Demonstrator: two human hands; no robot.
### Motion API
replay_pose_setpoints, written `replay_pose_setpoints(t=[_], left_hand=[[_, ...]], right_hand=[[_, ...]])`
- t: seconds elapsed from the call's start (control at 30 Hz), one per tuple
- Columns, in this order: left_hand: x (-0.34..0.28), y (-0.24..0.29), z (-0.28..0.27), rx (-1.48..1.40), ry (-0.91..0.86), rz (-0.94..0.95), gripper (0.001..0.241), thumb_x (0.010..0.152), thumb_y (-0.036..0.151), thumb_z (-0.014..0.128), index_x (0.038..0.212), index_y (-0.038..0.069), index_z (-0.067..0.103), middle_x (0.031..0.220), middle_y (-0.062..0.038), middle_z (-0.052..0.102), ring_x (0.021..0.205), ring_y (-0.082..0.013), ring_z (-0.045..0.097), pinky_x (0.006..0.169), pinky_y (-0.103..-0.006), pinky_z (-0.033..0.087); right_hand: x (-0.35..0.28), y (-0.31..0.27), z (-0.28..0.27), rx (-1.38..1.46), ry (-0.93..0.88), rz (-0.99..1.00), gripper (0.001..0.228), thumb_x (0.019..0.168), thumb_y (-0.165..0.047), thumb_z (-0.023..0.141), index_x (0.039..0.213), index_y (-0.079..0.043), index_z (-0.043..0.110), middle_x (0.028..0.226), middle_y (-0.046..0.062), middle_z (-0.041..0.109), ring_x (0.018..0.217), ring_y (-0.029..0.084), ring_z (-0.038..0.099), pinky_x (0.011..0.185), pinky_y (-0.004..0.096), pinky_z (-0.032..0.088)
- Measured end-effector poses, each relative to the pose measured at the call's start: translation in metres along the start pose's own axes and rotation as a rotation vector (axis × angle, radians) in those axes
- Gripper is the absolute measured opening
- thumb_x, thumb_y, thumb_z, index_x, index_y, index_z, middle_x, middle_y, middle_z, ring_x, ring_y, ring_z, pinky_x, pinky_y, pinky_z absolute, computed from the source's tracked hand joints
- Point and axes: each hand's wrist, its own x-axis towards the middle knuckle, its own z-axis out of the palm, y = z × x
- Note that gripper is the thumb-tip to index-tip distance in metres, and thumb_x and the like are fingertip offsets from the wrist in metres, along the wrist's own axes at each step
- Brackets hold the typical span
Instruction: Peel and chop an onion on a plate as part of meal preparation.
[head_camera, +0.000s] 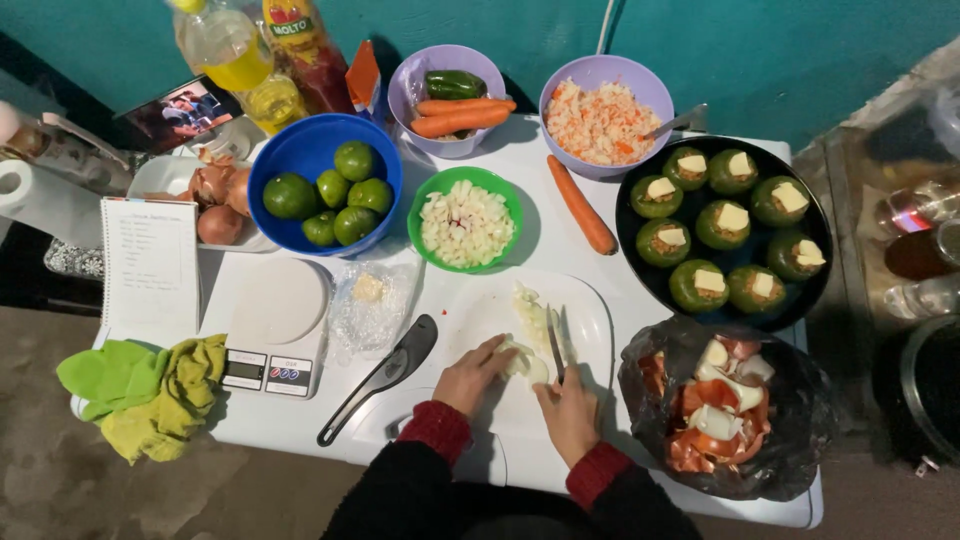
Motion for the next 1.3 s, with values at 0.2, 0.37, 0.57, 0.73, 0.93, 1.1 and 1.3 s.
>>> replay_pose_setpoints(t=[0.2,0.37,0.57,0.73,0.93,1.1,1.3], left_hand=[[0.013,-0.011,0.000,0.049,-0.088,0.103,0.041,0.087,0.008,0.061,0.126,0.019,0.064,0.137,0.000,0.061,0.109,-0.0258,0.068,0.079,-0.0382,0.058],[0.020,-0.020,0.005,0.132,-0.090,0.151,0.036,0.086,0.010,0.063,0.120,0.020,0.068,0.129,0.001,0.065,0.111,-0.0228,0.066,0.080,-0.0361,0.058],[0.024,-0.027,0.005,0.175,0.018,0.264,0.041,0.079,0.010,0.071,0.119,0.018,0.071,0.124,0.001,0.068,0.113,-0.0247,0.064,0.083,-0.0346,0.057],[0.024,-0.033,0.004,0.092,0.009,0.247,0.045,0.076,0.013,0.076,0.120,0.015,0.068,0.126,-0.002,0.067,0.111,-0.0243,0.066,0.085,-0.0352,0.057],[0.026,-0.023,-0.012,0.068,-0.038,0.249,0.052,0.072,0.012,0.080,0.122,0.018,0.068,0.124,-0.004,0.066,0.102,-0.0245,0.066,0.075,-0.0363,0.056],[0.020,-0.018,-0.011,0.081,-0.110,0.186,0.052,0.071,0.023,0.087,0.117,0.014,0.064,0.118,-0.005,0.065,0.103,-0.0261,0.064,0.080,-0.0384,0.056],[0.004,-0.017,-0.012,0.035,-0.099,0.102,0.059,0.066,0.026,0.089,0.117,0.012,0.064,0.119,-0.008,0.065,0.105,-0.0290,0.062,0.083,-0.0398,0.055]], right_hand=[[0.011,-0.011,0.009,0.032,0.007,0.116,0.050,0.076,-0.016,0.085,0.111,0.001,0.056,0.082,0.012,0.073,0.071,0.030,0.076,0.063,0.041,0.057],[0.014,-0.005,0.017,0.137,0.022,0.158,0.043,0.073,-0.011,0.085,0.109,-0.003,0.063,0.082,0.012,0.072,0.070,0.025,0.075,0.065,0.037,0.059],[0.013,-0.038,-0.001,0.074,-0.017,0.106,0.028,0.079,-0.010,0.081,0.104,-0.007,0.070,0.094,0.010,0.071,0.073,0.023,0.072,0.067,0.036,0.057],[0.022,-0.021,0.009,0.050,0.083,-0.257,0.021,0.082,-0.012,0.077,0.103,-0.008,0.077,0.097,0.015,0.074,0.082,0.034,0.071,0.071,0.039,0.056],[0.037,-0.014,0.011,0.103,-0.071,-0.094,0.023,0.087,-0.012,0.072,0.109,-0.008,0.077,0.098,0.017,0.076,0.086,0.036,0.073,0.072,0.039,0.058],[0.053,-0.037,-0.003,0.063,-0.020,-0.187,0.018,0.088,-0.011,0.071,0.103,-0.005,0.077,0.101,0.013,0.076,0.086,0.033,0.074,0.074,0.038,0.058],[0.068,-0.047,0.012,-0.227,-0.046,-0.355,0.026,0.077,-0.018,0.081,0.100,-0.006,0.077,0.100,0.011,0.074,0.090,0.033,0.070,0.076,0.042,0.057]])
